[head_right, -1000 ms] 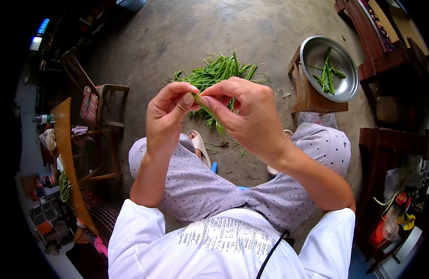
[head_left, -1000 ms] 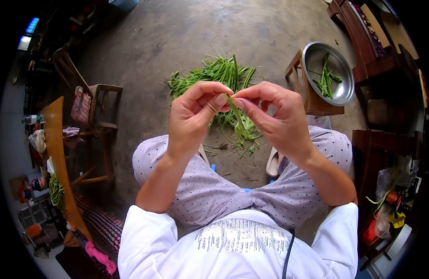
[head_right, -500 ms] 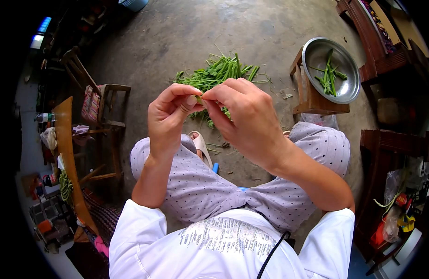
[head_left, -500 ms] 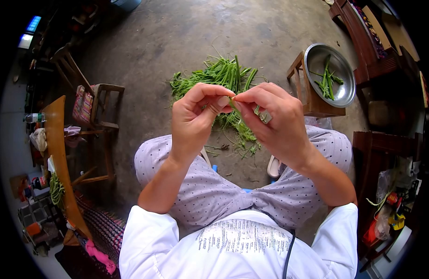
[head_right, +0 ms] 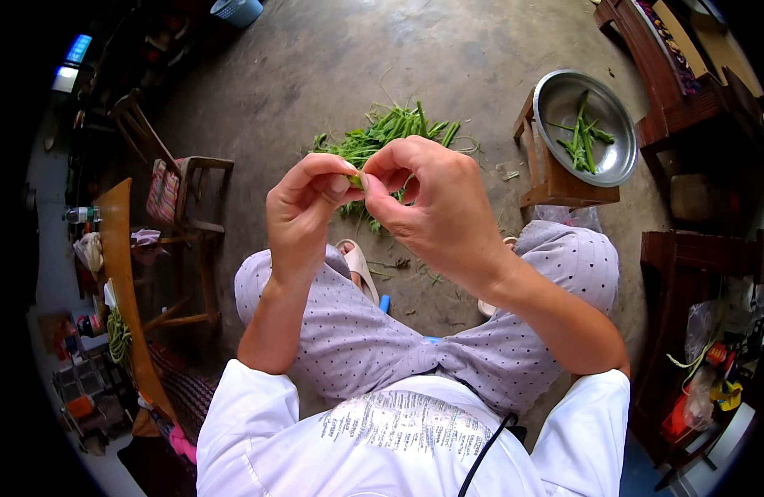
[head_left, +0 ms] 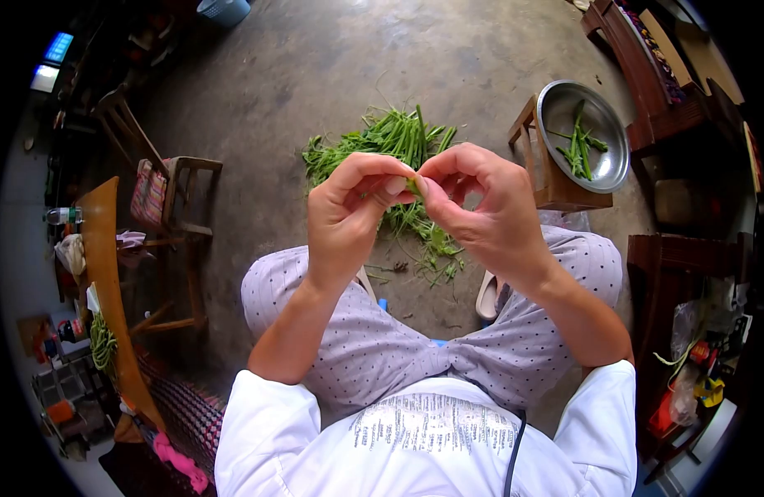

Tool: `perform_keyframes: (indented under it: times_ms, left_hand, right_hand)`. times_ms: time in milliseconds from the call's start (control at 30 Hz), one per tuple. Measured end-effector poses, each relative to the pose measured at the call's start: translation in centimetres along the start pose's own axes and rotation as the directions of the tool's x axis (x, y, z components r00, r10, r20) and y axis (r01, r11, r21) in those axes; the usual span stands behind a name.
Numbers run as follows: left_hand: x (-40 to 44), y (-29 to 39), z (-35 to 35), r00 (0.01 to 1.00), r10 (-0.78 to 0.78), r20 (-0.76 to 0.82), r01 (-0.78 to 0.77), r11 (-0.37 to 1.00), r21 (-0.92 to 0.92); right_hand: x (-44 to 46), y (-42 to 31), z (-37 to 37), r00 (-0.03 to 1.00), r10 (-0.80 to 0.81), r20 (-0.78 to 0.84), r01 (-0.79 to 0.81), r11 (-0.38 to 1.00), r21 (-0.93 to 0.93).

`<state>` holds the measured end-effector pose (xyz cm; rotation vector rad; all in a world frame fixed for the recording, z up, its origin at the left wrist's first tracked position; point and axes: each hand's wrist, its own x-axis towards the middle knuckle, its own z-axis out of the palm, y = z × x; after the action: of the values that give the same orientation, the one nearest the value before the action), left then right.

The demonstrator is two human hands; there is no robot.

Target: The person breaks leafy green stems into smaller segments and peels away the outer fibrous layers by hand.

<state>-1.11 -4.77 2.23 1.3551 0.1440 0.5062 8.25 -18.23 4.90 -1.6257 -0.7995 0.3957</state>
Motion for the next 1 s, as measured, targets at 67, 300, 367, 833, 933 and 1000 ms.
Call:
perform_keyframes:
  times_ms: [67,300,367,833,933,1000]
  left_hand:
    - [0.0,0.1,0.2,1.000,0.011,-0.005,-0.011,0.999,-0.048]
    - [0.0,-0.3,0.3,0.998,0.027,-0.056,-0.030,0.998,-0.051]
    - [0.2,-0.4,0.1,0.995,0.038,-0.095,-0.046,0.996,-0.082]
    - [0.5,1.9,-2.5,0.965,0.201,-0.166,-0.218,0.972,-0.088]
    - [0.3,1.8,-2.3,0.972,0.196,-0.127,-0.203,0.978,-0.051]
    - [0.1,1.8,-2.0,0.977,0.189,-0.103,-0.194,0.980,-0.045]
  right_hand:
    - [0.0,-0.2,0.1,0.999,-0.022,-0.048,0.020,0.999,-0.034]
    - [-0.1,-0.2,0.1,0.990,-0.112,-0.087,0.101,0.988,-0.120]
    - [0.1,-0.1,-0.3,0.994,-0.059,-0.094,0.046,0.990,-0.134]
    - [-0.8,6.7,-7.4,0.988,0.139,0.068,-0.009,0.487,-0.873]
    - [-0.1,4.3,-7.2,0.988,0.124,0.089,-0.032,0.735,-0.677]
    - [0.3,3.2,-6.6,0.984,0.141,0.111,-0.077,0.890,-0.450]
